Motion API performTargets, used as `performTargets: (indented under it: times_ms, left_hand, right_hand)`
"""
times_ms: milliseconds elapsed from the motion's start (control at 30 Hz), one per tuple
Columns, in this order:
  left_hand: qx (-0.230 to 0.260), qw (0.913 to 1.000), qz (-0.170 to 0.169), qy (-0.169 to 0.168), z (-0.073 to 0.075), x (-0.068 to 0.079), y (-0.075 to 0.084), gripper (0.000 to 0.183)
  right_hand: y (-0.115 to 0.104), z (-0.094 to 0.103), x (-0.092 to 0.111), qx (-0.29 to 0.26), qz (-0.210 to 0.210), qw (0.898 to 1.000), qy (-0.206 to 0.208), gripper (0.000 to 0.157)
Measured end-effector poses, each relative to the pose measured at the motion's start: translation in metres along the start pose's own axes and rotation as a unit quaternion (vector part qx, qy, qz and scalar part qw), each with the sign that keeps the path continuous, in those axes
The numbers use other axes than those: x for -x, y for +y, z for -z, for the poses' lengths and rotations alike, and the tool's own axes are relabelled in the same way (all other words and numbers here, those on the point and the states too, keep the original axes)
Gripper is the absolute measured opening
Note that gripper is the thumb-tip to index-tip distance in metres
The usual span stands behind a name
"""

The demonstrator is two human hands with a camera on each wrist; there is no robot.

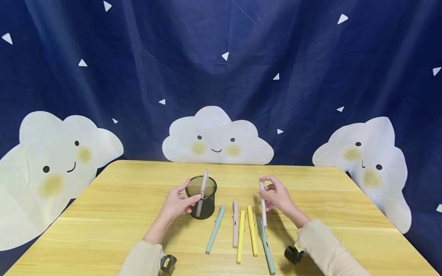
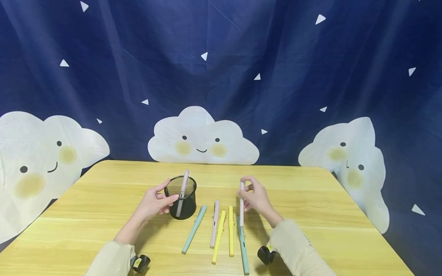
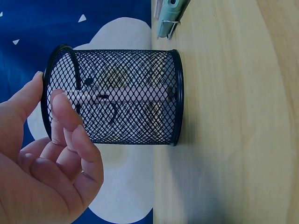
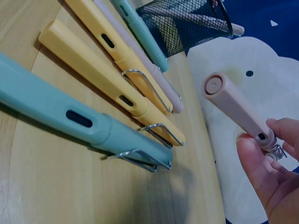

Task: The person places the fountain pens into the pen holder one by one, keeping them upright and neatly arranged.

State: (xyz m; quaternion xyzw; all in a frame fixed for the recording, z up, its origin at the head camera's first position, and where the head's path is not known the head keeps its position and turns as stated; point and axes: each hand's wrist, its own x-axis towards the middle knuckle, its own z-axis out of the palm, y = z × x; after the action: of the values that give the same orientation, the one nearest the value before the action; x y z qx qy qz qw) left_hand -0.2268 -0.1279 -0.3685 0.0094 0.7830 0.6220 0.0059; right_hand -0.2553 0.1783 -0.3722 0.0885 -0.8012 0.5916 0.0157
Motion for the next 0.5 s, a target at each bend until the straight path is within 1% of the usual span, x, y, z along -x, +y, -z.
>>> performTargets:
  times_ms: [267, 367, 500]
  left_hand:
    - [-0.002, 1.0000, -0.001, 0.001, 0.000, 0.000, -0.001, 0.072]
    - [-0.002, 1.0000, -0.001, 0.001, 0.000, 0.000, -0.001, 0.072]
    - [0.001, 1.0000, 0.001, 0.002, 0.000, 0.000, -0.001, 0.073]
  right_hand:
    - [-0.004, -0.009, -0.001, -0.006, 0.027, 1.000, 0.001, 0.035]
    - [-0.007, -0.012, -0.001, -0.010, 0.039, 0.999, 0.000, 0.035]
    - [-0.009, -0.016, -0.002, -0.031, 0.046, 0.998, -0.003, 0.037]
